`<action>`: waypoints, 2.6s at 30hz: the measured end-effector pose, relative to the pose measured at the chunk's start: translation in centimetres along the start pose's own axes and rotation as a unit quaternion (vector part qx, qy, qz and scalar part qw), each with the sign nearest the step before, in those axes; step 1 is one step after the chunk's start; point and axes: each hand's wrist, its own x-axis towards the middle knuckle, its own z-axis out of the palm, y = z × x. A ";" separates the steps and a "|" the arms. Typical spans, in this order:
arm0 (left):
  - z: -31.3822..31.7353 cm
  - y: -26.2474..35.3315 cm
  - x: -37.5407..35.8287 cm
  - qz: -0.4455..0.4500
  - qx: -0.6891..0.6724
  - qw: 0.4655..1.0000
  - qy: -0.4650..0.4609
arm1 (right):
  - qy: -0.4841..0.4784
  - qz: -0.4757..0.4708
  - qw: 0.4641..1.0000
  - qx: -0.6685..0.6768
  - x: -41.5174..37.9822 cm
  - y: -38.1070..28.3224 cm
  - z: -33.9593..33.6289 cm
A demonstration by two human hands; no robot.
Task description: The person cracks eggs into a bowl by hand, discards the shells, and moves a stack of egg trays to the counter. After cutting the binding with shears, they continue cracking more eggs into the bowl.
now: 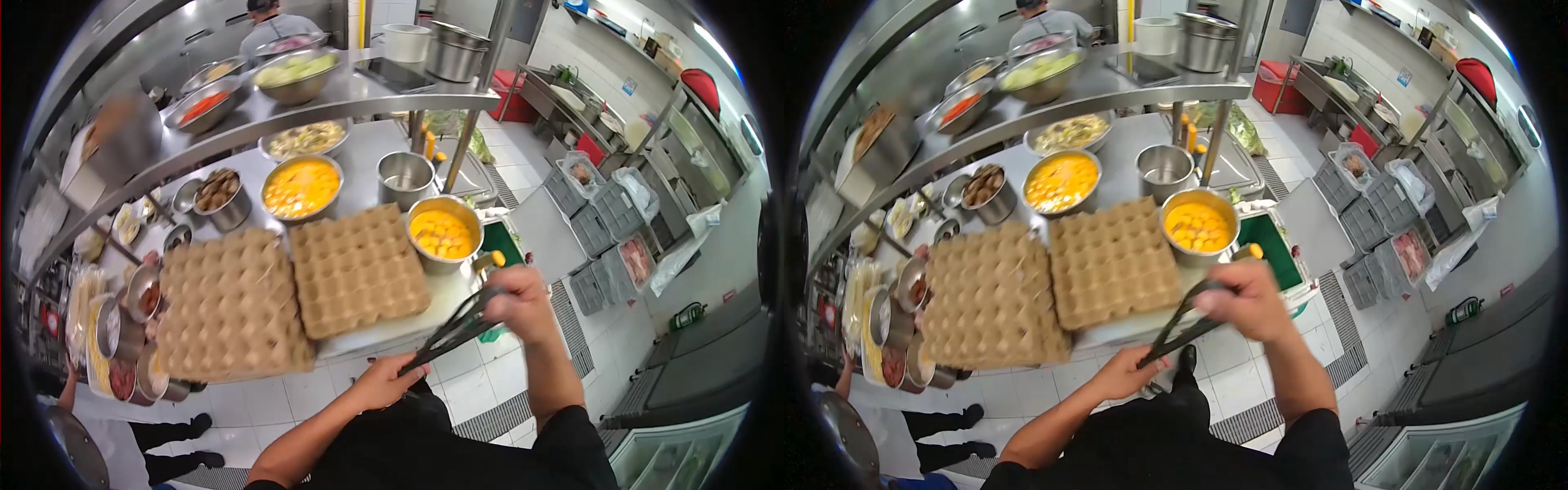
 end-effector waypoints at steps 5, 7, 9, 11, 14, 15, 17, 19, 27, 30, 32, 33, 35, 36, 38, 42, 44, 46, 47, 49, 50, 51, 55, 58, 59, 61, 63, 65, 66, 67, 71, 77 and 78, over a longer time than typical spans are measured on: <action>1.4 3.1 14.0 -0.005 -0.142 0.989 0.031 | 0.151 -0.001 0.987 0.057 2.4 2.7 -16.5; 1.5 6.0 20.2 0.037 -0.398 0.904 0.151 | 0.069 0.112 0.989 -0.074 3.7 4.5 -18.7; 2.5 12.1 25.9 0.135 -0.491 0.838 0.195 | -0.010 0.108 0.971 -0.213 5.9 6.6 -17.0; 2.6 14.1 31.1 0.182 -0.403 0.881 0.169 | 0.037 0.077 0.982 -0.167 6.2 10.6 -16.2; 2.3 16.3 34.8 0.105 -0.201 0.957 0.182 | 0.226 0.060 0.927 -0.293 6.3 18.6 -21.6; 2.7 16.6 34.6 0.126 -0.167 0.955 0.211 | 0.317 0.077 0.930 -0.172 7.2 19.6 -24.8; 2.4 14.8 33.0 0.151 -0.052 0.951 0.263 | 0.452 0.074 0.889 -0.020 10.2 22.0 -31.1; -1.1 10.0 30.0 0.163 0.108 0.918 0.344 | 0.503 0.051 0.863 0.018 13.2 25.6 -35.4; -10.7 -2.6 26.7 -0.110 0.450 0.746 0.477 | 0.216 0.264 0.940 0.032 29.3 48.4 -32.6; -10.3 -2.6 27.5 -0.154 0.457 0.737 0.474 | 0.181 0.265 0.946 0.049 36.0 55.9 -30.3; -10.3 -2.6 27.6 -0.167 0.461 0.743 0.456 | 0.167 0.262 0.948 0.069 39.3 58.9 -29.2; -10.5 -3.0 27.6 -0.167 0.452 0.747 0.459 | 0.156 0.255 0.951 0.075 40.8 60.2 -28.6; -10.5 -2.7 27.6 -0.187 0.456 0.747 0.447 | 0.138 0.275 0.946 0.097 43.1 63.4 -27.7; -10.3 -2.9 27.5 -0.200 0.450 0.753 0.436 | 0.121 0.293 0.942 0.106 44.0 64.9 -27.3; -10.0 -3.2 27.9 -0.204 0.466 0.736 0.446 | 0.118 0.302 0.940 0.104 45.4 67.3 -26.5; -10.5 -4.6 27.3 -0.184 0.514 0.710 0.443 | 0.053 0.343 0.936 -0.061 46.3 66.4 -26.1; -10.3 -5.2 27.3 -0.185 0.436 0.728 0.496 | 0.045 0.279 0.928 -0.241 46.2 66.2 -25.5; -9.4 -3.5 28.0 -0.214 0.372 0.752 0.500 | 0.062 0.294 0.914 -0.272 46.1 65.3 -24.6; -9.0 -2.5 28.8 -0.172 0.414 0.759 0.472 | 0.080 0.305 0.899 -0.303 46.0 63.8 -24.5; -10.6 -6.5 25.5 -0.218 0.445 0.725 0.478 | 0.117 0.257 0.885 -0.371 45.5 59.9 -26.0; -10.8 -7.5 24.8 -0.219 0.443 0.728 0.474 | 0.177 0.202 0.871 -0.411 45.0 58.2 -27.8; -10.9 -8.2 24.4 -0.200 0.456 0.723 0.479 | 0.256 0.161 0.847 -0.438 44.5 56.4 -30.1; -10.6 -6.3 25.5 -0.214 0.475 0.725 0.449 | 0.482 -0.040 0.777 -0.404 42.6 56.4 -41.4; -10.3 -4.3 28.1 -0.209 0.470 0.727 0.456 | 0.464 0.024 0.852 -0.242 41.7 56.4 -43.4; -9.8 -3.9 28.2 -0.192 0.435 0.744 0.469 | 0.373 0.112 0.884 -0.260 41.8 58.6 -43.0; -9.6 -3.6 27.8 -0.216 0.439 0.748 0.447 | 0.197 0.222 0.900 -0.320 40.4 69.5 -42.1; -9.9 -3.0 28.2 -0.226 0.451 0.745 0.437 | 0.117 0.236 0.895 -0.359 38.5 73.8 -42.1; -10.3 -2.6 28.8 -0.224 0.476 0.731 0.435 | 0.200 0.267 0.900 -0.279 37.1 71.1 -40.8; -9.9 -2.4 28.3 -0.232 0.499 0.725 0.414 | 0.194 0.275 0.899 -0.280 35.9 70.1 -40.6; -9.7 -2.6 28.2 -0.230 0.495 0.730 0.411 | 0.233 0.272 0.894 -0.270 35.4 69.4 -41.1; -9.9 -3.1 28.2 -0.184 0.499 0.715 0.453 | 0.280 0.261 0.888 -0.256 33.4 66.0 -40.8; -10.3 -3.4 27.6 -0.145 0.498 0.734 0.439 | 0.281 0.244 0.909 -0.188 26.6 65.8 -39.2; -10.3 -3.5 27.6 -0.128 0.490 0.738 0.446 | 0.288 0.241 0.906 -0.196 25.3 64.6 -39.4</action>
